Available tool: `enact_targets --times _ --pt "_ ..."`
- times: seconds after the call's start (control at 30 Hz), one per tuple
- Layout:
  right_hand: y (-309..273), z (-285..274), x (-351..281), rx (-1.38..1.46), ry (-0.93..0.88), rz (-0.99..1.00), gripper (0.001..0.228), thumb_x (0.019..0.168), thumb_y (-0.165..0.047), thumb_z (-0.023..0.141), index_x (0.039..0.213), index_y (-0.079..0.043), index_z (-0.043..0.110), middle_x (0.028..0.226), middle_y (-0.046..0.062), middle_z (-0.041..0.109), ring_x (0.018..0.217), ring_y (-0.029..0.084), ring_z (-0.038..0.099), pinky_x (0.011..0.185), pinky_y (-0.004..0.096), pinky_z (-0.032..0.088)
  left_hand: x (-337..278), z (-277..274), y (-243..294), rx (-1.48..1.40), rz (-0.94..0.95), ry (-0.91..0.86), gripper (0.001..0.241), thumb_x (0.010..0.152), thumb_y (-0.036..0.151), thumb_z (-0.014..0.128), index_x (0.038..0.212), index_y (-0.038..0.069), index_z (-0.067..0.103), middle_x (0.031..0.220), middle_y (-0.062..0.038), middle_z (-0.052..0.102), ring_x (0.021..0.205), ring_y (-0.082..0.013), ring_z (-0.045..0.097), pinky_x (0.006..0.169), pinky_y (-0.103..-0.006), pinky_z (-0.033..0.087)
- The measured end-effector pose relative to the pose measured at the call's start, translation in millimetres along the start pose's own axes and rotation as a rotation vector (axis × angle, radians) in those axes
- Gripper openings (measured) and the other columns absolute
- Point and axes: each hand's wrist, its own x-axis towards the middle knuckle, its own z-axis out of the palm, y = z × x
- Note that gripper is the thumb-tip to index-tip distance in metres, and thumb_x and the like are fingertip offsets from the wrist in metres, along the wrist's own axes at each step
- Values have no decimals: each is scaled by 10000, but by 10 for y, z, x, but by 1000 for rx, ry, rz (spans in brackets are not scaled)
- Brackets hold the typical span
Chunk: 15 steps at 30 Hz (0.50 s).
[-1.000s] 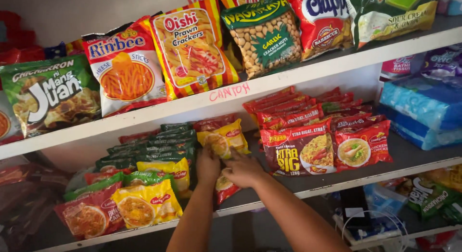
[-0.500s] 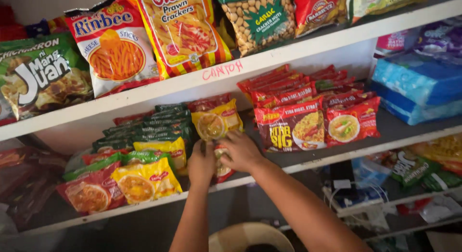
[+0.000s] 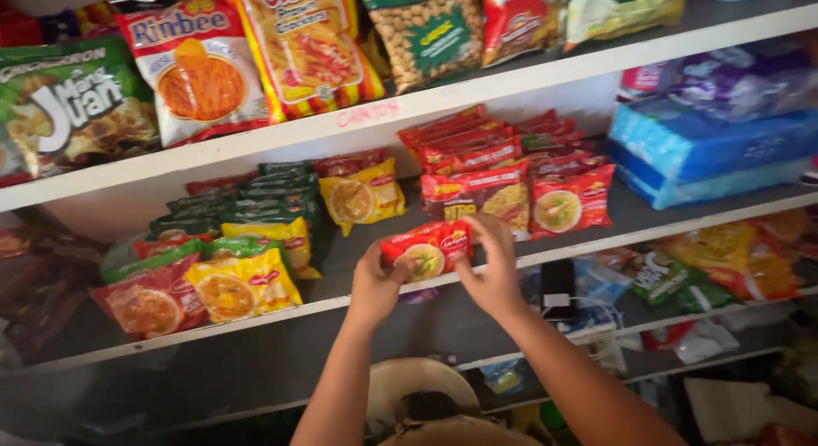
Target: Stocking shelves with instant noodle packets from a box.
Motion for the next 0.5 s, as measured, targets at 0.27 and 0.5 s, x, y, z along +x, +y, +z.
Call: enact_targets --times 0.27,0.5 --pt "610 -892 -215 11 127 262 530 879 -156 775 1319 -11 517 1261 171 582 1151 336 610 999 427 489 234 1261 -69 -322 -13 -118 341 868 93 757 1176 12 635 993 -53 739 858 -117 693 760 -296 580" --pt "1087 -1413 -253 -415 23 125 436 832 -164 791 1202 -42 595 1219 234 590 1157 437 577 975 492 470 504 2269 -233 143 286 85 638 799 78 809 1355 -52 525 1122 -248 698 1033 -368 702 878 -423 558"
